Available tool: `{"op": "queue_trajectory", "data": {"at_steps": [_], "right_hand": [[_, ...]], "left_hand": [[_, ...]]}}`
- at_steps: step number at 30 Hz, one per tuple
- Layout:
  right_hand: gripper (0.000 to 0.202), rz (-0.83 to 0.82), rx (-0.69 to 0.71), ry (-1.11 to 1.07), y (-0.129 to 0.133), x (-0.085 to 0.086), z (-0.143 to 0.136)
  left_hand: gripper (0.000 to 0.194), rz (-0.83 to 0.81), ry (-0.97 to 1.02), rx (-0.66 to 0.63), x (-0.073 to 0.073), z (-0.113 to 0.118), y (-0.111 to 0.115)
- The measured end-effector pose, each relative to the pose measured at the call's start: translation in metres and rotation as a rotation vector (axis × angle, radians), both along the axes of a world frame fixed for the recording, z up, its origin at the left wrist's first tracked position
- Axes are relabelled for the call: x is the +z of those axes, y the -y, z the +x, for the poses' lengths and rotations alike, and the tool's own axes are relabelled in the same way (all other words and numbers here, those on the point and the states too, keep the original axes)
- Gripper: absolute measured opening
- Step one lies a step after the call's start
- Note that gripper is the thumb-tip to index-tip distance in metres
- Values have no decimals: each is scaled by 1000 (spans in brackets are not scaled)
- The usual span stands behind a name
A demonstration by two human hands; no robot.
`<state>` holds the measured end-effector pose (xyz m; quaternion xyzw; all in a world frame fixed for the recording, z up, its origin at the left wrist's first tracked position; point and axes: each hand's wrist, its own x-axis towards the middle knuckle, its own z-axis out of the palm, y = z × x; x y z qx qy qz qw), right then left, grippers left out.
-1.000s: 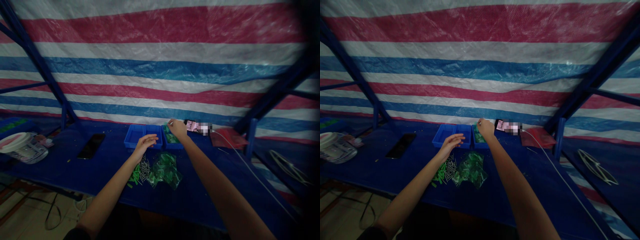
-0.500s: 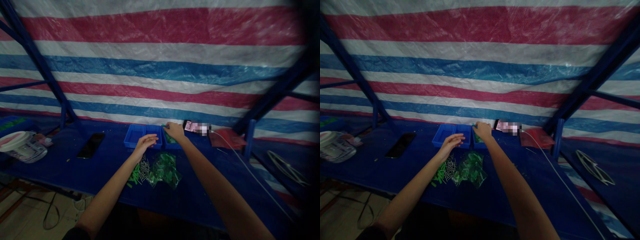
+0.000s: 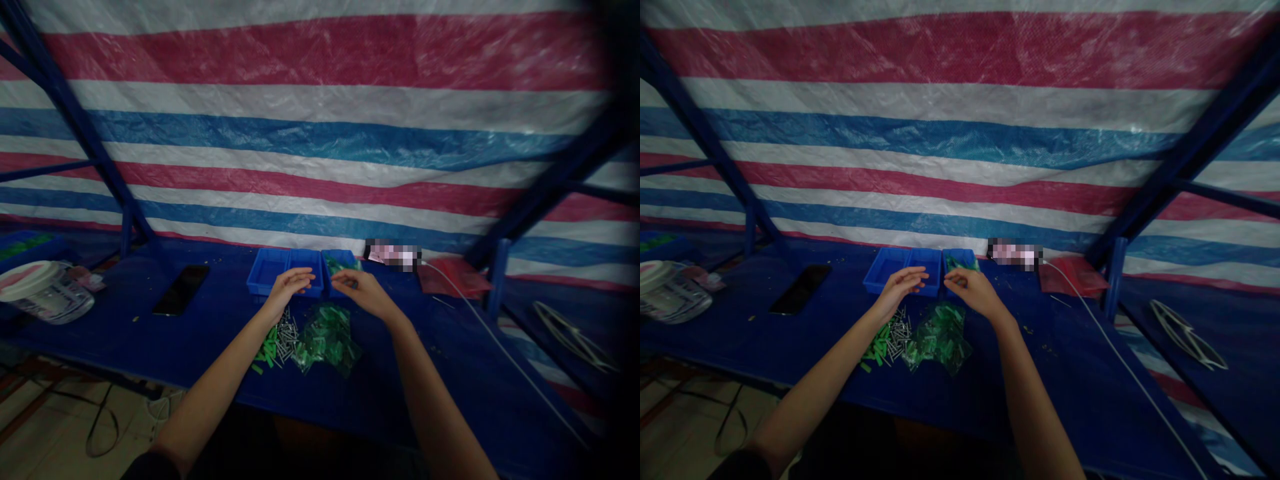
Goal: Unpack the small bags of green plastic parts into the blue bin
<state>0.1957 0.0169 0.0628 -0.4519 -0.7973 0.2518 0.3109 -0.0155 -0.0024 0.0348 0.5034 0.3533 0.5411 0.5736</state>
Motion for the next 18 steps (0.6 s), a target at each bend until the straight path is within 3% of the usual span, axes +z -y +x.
{"op": "queue_trajectory", "data": {"at_steps": [5, 9, 14, 18], "right_hand": [[25, -54, -40, 173, 9, -19, 18], [29, -104, -82, 308, 12, -23, 24], [41, -208, -3, 370, 16, -27, 21], [38, -214, 1, 406, 16, -29, 18]], "left_hand": [[34, -1, -12, 0, 0, 0, 0], [33, -10, -22, 14, 1, 0, -1], [31, -8, -18, 10, 2, 0, 0], [32, -10, -17, 0, 4, 1, 2]]}}
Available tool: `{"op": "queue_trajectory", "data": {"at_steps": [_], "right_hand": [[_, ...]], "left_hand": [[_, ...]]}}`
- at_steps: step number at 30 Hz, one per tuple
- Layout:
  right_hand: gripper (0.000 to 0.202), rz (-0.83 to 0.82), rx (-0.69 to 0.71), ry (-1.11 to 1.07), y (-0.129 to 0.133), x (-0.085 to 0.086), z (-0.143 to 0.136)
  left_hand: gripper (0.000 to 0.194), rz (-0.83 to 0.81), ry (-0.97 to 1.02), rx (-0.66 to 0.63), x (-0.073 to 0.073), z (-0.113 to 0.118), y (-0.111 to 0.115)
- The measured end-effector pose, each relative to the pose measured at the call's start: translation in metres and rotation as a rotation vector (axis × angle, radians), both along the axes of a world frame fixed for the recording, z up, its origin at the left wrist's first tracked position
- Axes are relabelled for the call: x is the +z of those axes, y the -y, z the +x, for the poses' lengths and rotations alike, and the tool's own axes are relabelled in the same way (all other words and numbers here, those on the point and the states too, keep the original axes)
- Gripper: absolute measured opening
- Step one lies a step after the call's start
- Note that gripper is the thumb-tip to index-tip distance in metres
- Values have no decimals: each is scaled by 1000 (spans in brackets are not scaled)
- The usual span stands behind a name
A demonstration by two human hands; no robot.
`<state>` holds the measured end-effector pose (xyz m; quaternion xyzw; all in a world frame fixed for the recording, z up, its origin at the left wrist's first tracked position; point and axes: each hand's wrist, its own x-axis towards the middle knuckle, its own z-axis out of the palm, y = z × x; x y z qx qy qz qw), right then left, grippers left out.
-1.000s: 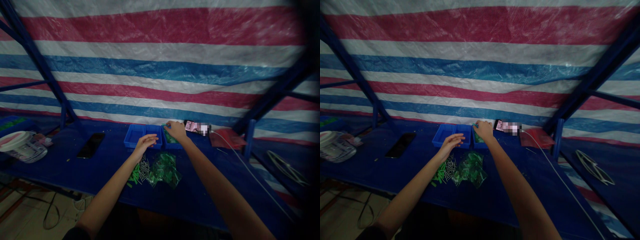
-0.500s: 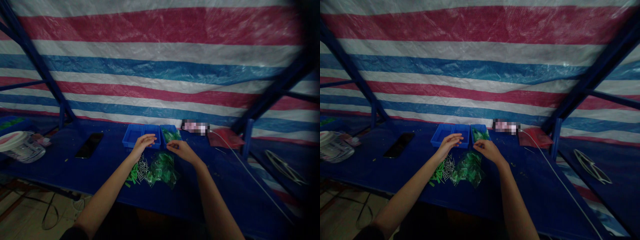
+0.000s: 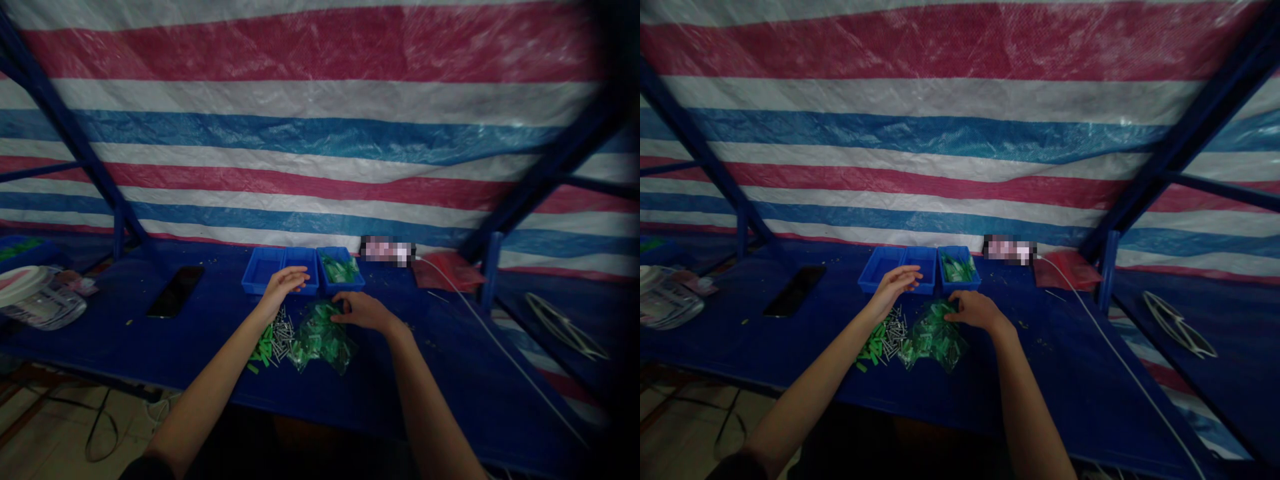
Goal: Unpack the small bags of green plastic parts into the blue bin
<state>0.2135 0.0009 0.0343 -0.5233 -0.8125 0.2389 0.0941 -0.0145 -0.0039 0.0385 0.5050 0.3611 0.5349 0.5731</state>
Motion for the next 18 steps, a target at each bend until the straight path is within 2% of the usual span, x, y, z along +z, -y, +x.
{"op": "queue_trajectory", "data": {"at_steps": [6, 12, 18], "right_hand": [[26, 23, -7, -42, 1, 3, 0], [16, 32, -2, -185, 2, 10, 3], [22, -38, 50, -317, 3, 22, 14]], "left_hand": [[31, -4, -3, -10, 1, 0, 1], [28, -12, 2, -27, 0, 0, 1], [28, -18, 5, -40, -6, 1, -3]]}}
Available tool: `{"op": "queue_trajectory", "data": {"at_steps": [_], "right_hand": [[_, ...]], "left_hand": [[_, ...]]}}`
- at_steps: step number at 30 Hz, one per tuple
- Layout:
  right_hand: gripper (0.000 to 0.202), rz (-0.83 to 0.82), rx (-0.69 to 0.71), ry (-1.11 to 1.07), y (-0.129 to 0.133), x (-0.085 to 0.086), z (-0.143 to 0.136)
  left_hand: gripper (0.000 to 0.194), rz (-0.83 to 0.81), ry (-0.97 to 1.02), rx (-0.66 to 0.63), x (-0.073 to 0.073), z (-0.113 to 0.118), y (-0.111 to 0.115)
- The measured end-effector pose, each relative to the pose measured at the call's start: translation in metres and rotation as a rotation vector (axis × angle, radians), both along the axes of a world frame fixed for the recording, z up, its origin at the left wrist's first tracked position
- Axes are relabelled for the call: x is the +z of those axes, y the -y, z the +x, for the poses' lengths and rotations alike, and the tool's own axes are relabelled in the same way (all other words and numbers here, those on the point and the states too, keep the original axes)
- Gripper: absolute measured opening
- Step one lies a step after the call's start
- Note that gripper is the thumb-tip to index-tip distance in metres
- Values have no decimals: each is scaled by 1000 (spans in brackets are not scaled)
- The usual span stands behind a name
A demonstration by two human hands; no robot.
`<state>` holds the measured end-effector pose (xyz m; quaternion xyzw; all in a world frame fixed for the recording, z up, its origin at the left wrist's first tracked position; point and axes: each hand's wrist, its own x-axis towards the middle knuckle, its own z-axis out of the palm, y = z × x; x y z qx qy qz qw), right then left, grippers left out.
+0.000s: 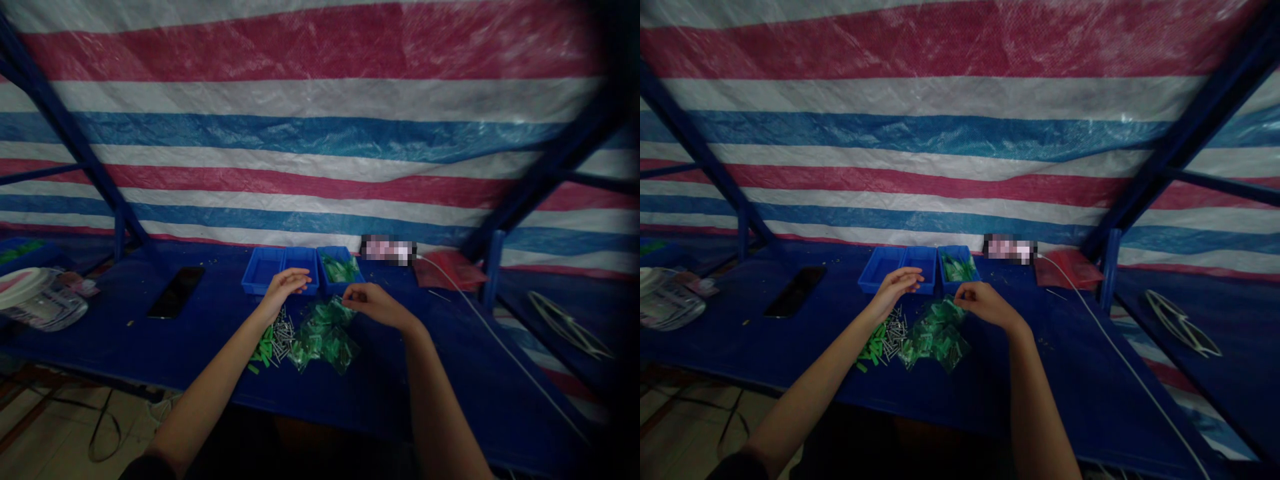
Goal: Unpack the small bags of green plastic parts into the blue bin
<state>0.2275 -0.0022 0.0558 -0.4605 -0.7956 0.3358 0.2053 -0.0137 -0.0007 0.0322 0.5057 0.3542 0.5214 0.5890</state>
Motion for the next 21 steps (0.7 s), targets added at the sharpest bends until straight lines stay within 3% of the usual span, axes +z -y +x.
{"op": "queue_trajectory", "data": {"at_steps": [6, 13, 21], "right_hand": [[25, 17, -119, -299, 1, 6, 3], [24, -57, -277, -694, 5, 13, -22], [27, -240, -263, -937, 9, 3, -51]], "left_hand": [[28, 5, -13, -1, 1, 1, 2], [28, 9, -18, -9, 1, 1, 2], [22, 13, -12, 37, 1, 4, 2]]}}
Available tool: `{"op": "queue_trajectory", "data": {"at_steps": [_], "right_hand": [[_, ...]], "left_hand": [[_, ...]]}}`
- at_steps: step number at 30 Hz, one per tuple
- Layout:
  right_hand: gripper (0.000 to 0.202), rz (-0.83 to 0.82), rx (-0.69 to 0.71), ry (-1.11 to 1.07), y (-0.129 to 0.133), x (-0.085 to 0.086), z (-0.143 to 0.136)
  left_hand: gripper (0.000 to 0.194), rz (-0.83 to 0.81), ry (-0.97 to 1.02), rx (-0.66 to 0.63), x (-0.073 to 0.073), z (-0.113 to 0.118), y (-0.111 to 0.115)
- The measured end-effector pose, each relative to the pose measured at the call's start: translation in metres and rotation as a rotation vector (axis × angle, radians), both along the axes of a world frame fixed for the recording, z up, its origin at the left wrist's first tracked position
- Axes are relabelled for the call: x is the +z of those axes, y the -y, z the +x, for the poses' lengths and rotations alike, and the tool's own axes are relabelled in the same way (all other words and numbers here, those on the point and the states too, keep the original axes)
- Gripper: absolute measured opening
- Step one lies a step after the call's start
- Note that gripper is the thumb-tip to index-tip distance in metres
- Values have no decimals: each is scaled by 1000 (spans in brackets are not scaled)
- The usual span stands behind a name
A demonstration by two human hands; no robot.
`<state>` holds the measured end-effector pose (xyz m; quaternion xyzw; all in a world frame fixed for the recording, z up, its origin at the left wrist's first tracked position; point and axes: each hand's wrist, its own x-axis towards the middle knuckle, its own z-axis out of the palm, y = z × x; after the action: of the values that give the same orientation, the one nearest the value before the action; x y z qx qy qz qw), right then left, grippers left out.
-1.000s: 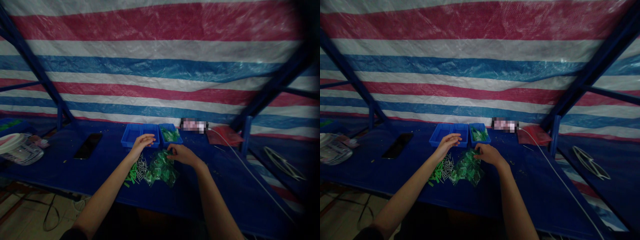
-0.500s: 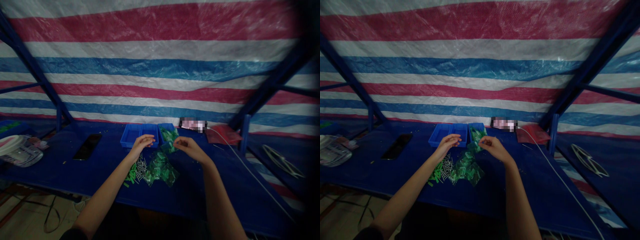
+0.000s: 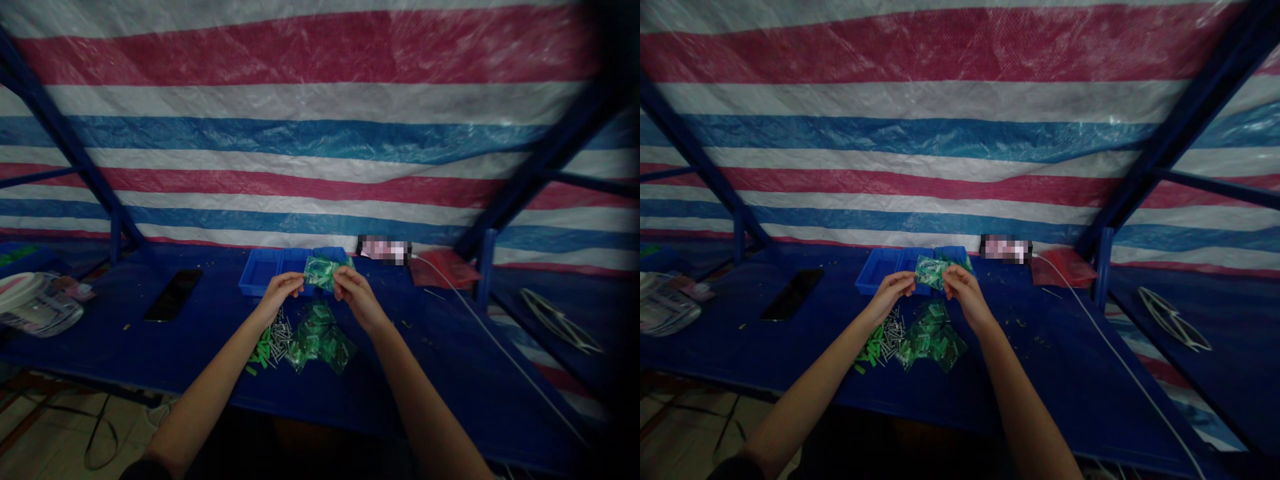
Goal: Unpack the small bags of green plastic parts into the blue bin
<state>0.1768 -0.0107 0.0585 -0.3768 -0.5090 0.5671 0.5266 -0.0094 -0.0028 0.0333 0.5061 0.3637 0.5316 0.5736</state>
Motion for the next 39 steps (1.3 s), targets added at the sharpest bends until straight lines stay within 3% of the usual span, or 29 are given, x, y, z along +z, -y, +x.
{"op": "queue_trajectory", "data": {"at_steps": [8, 22, 39], "right_hand": [[28, -52, -17, 32, -6, -13, -6], [20, 31, -108, 90, -8, -16, -5], [35, 14, -142, 88, -7, -15, -8]], "left_hand": [[22, 17, -24, 89, -2, 2, -4], [26, 68, -39, 180, 1, 0, -2], [21, 126, -82, 228, -2, 0, -3]]}}
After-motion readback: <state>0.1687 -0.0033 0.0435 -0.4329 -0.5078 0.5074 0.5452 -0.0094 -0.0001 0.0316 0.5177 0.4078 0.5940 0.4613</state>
